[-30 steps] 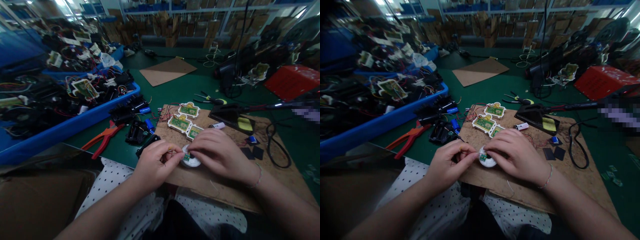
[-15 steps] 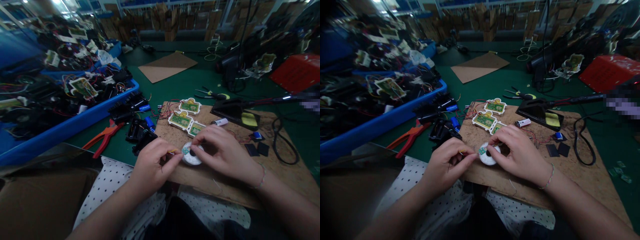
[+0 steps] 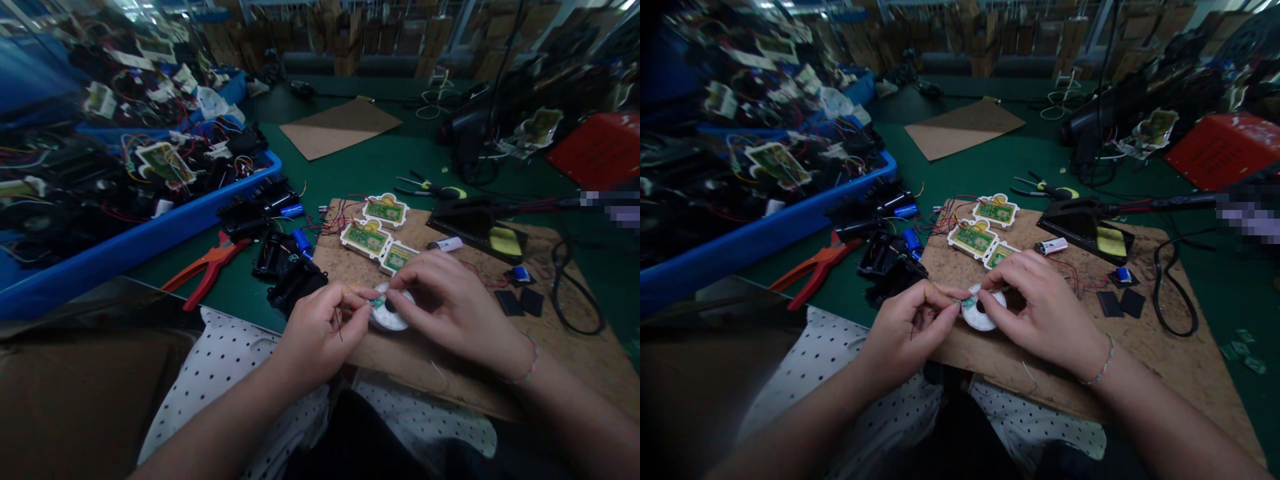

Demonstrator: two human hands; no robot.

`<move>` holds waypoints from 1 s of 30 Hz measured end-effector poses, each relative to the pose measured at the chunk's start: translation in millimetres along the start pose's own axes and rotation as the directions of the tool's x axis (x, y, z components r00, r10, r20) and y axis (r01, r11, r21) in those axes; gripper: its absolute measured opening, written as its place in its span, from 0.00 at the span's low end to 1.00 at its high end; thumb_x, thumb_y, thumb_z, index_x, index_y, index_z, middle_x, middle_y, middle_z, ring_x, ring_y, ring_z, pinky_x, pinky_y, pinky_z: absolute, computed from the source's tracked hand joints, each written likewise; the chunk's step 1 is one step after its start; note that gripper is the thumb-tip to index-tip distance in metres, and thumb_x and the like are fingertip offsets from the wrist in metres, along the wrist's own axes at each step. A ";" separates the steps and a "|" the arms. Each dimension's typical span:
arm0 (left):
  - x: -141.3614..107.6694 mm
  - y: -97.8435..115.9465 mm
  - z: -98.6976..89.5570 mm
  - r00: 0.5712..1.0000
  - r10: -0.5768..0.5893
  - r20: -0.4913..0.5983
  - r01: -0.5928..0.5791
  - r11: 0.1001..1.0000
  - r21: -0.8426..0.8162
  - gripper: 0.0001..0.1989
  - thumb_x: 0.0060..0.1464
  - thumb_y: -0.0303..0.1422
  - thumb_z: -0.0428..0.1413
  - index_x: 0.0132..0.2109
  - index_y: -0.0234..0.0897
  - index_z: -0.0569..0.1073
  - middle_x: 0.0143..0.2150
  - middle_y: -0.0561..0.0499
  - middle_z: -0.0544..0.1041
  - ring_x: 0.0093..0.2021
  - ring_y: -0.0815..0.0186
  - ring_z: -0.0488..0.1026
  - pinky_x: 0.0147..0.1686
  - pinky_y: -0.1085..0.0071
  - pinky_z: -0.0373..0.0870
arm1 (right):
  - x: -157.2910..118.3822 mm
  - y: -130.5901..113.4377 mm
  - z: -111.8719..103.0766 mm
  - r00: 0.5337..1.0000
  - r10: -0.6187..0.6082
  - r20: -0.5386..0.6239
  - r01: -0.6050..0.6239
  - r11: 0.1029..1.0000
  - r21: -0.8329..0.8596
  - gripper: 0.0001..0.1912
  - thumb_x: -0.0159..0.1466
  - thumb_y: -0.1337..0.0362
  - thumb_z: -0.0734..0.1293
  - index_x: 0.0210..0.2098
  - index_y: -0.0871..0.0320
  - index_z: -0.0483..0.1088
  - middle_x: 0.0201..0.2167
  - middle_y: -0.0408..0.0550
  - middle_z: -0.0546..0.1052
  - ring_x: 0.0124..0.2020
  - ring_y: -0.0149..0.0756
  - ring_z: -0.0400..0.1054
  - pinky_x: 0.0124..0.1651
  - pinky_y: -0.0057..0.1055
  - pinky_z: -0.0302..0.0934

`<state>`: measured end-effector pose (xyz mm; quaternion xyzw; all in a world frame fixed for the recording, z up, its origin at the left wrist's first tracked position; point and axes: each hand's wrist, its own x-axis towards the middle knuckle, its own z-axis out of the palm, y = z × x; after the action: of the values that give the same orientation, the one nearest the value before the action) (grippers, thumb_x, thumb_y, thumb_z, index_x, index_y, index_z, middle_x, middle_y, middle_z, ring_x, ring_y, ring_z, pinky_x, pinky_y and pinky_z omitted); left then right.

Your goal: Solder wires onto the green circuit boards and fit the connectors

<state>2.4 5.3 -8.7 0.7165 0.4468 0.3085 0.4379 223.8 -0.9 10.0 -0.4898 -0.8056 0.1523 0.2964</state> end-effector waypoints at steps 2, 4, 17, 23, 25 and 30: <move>-1.1 0.0 0.1 1.000 0.023 -0.009 -0.022 0.999 0.026 0.06 0.62 0.32 0.57 0.35 0.39 0.72 0.48 0.50 0.82 0.24 0.74 0.68 0.25 0.73 0.62 | 0.1 0.4 1.1 1.000 -0.004 -0.001 0.004 1.000 -0.008 0.03 0.65 0.63 0.68 0.36 0.55 0.71 0.34 0.45 0.74 0.39 0.37 0.67 0.43 0.37 0.59; -1.7 0.7 -0.2 0.998 0.066 -0.009 -0.065 0.995 0.069 0.05 0.62 0.31 0.57 0.35 0.39 0.72 0.49 0.50 0.82 0.27 0.72 0.71 0.25 0.73 0.62 | 0.4 0.9 1.3 1.000 -0.011 -0.002 0.010 1.000 -0.021 0.02 0.65 0.64 0.68 0.37 0.55 0.72 0.34 0.45 0.75 0.39 0.37 0.67 0.43 0.37 0.60; -1.9 1.5 -0.4 0.995 0.094 -0.023 -0.092 0.993 0.074 0.04 0.61 0.30 0.56 0.35 0.37 0.72 0.46 0.50 0.83 0.20 0.76 0.65 0.19 0.78 0.62 | -42.9 38.5 -36.4 0.513 0.646 -0.565 -0.428 0.763 0.485 0.13 0.61 0.54 0.73 0.38 0.55 0.74 0.30 0.42 0.73 0.28 0.28 0.65 0.32 0.26 0.60; -3.2 -3.5 0.6 0.990 0.135 -0.027 -0.132 0.987 0.089 0.06 0.62 0.31 0.54 0.35 0.38 0.73 0.45 0.49 0.83 0.20 0.75 0.65 0.19 0.77 0.63 | -33.1 82.1 -54.9 0.482 0.750 -0.453 -0.439 0.654 0.615 0.25 0.55 0.47 0.75 0.42 0.58 0.70 0.26 0.39 0.70 0.24 0.24 0.62 0.24 0.21 0.57; -2.6 -3.7 0.3 0.990 0.142 -0.017 -0.139 0.984 0.112 0.06 0.62 0.31 0.54 0.36 0.38 0.73 0.45 0.49 0.83 0.21 0.74 0.66 0.20 0.77 0.64 | -18.3 94.8 -57.0 0.498 0.751 -0.433 -0.431 0.648 0.628 0.27 0.53 0.45 0.76 0.40 0.59 0.70 0.23 0.37 0.68 0.21 0.23 0.58 0.22 0.20 0.54; -2.1 -2.4 -0.4 0.986 0.167 -0.008 -0.164 0.975 0.152 0.06 0.62 0.31 0.54 0.36 0.37 0.74 0.44 0.48 0.83 0.22 0.74 0.67 0.22 0.77 0.66 | 2.3 116.8 -60.0 0.438 0.722 -0.536 -0.418 0.691 0.590 0.26 0.56 0.43 0.72 0.36 0.63 0.74 0.18 0.37 0.66 0.18 0.24 0.56 0.18 0.22 0.47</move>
<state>0.3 4.1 -10.8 0.7790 0.4123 0.3167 0.3505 342.2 53.8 -5.1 -0.6879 -0.3490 0.1829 0.6095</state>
